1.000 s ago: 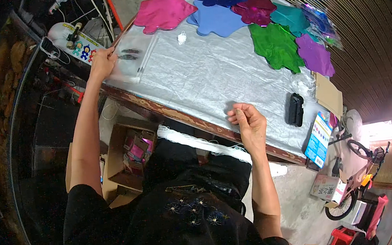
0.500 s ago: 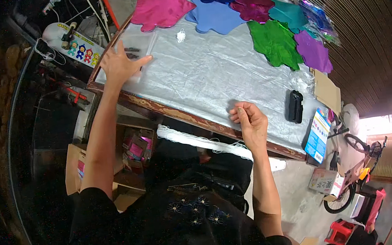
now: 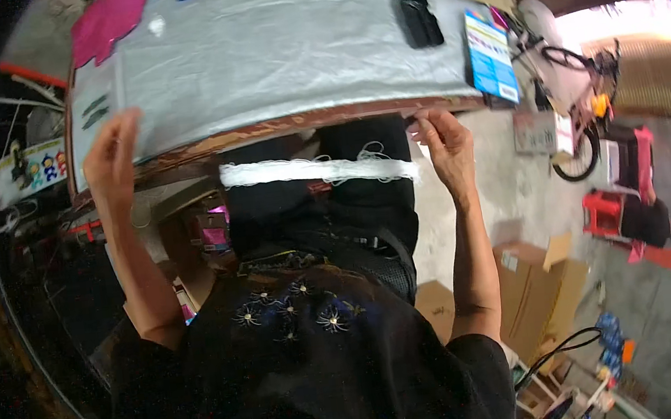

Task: Manually packaging small items into plastic sleeves and cardboard containers at a workbench.

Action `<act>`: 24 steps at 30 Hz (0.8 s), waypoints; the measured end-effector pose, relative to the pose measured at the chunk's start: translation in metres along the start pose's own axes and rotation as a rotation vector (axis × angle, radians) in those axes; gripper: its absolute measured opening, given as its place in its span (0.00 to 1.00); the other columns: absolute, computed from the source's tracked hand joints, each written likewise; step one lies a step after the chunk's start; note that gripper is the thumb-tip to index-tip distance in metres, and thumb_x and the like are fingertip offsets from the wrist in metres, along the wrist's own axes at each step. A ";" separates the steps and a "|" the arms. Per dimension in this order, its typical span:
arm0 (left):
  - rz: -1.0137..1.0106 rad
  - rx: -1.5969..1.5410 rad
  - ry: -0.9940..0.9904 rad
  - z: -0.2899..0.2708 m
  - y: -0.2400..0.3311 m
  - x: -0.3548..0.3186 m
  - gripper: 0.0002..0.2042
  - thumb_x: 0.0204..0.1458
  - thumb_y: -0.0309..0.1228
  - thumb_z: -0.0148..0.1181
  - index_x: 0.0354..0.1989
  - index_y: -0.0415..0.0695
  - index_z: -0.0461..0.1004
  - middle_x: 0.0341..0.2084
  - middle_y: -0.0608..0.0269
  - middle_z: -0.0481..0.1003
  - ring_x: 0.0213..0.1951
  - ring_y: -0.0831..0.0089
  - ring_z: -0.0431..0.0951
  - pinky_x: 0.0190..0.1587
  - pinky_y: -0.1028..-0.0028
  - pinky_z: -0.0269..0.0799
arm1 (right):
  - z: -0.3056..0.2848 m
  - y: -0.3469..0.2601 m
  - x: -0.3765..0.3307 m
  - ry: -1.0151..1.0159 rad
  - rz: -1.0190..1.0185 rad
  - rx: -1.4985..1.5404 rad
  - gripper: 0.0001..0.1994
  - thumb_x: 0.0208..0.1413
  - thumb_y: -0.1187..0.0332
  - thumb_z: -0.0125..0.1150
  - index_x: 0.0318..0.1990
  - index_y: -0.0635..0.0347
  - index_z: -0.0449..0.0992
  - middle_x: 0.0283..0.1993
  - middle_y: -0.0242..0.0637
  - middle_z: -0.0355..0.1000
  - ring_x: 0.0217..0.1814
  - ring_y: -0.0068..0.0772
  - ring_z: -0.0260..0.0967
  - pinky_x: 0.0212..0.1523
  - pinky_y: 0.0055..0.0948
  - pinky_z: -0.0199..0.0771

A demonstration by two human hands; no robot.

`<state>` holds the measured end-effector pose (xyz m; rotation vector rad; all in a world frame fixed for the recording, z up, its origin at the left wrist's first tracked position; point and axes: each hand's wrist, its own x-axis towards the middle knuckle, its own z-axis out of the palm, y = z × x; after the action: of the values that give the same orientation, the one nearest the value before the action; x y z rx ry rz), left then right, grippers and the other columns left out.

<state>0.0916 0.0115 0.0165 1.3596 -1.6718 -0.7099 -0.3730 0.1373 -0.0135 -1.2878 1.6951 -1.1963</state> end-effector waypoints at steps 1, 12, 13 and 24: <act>-0.159 -0.268 -0.202 0.007 0.015 -0.020 0.10 0.58 0.30 0.61 0.44 0.39 0.78 0.35 0.59 0.80 0.32 0.69 0.76 0.38 0.72 0.72 | -0.015 0.027 -0.013 -0.034 0.020 -0.103 0.08 0.62 0.75 0.56 0.47 0.66 0.76 0.39 0.37 0.78 0.37 0.24 0.74 0.40 0.24 0.74; 0.135 0.344 -0.423 0.141 -0.041 -0.116 0.07 0.54 0.22 0.57 0.39 0.34 0.78 0.37 0.44 0.78 0.39 0.49 0.79 0.41 0.64 0.76 | -0.022 0.141 -0.065 -0.132 -0.133 -0.449 0.09 0.52 0.74 0.63 0.40 0.65 0.76 0.40 0.43 0.77 0.39 0.49 0.74 0.57 0.38 0.69; 0.128 0.353 -0.416 0.160 -0.033 -0.117 0.07 0.54 0.22 0.57 0.39 0.34 0.78 0.37 0.44 0.78 0.39 0.49 0.79 0.41 0.64 0.76 | -0.023 0.149 -0.060 -0.159 -0.135 -0.466 0.09 0.52 0.74 0.63 0.40 0.66 0.76 0.41 0.44 0.76 0.38 0.49 0.74 0.54 0.38 0.70; -0.533 0.235 -1.077 0.298 -0.042 -0.089 0.16 0.54 0.40 0.59 0.41 0.40 0.81 0.41 0.47 0.80 0.40 0.55 0.81 0.45 0.62 0.76 | -0.043 0.194 -0.037 -0.251 -0.011 -0.305 0.08 0.55 0.74 0.62 0.41 0.68 0.75 0.37 0.46 0.75 0.31 0.37 0.74 0.32 0.33 0.74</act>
<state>-0.1431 0.0624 -0.1853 1.7570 -2.2374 -1.8382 -0.4660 0.2007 -0.1817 -1.5582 1.7276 -0.7622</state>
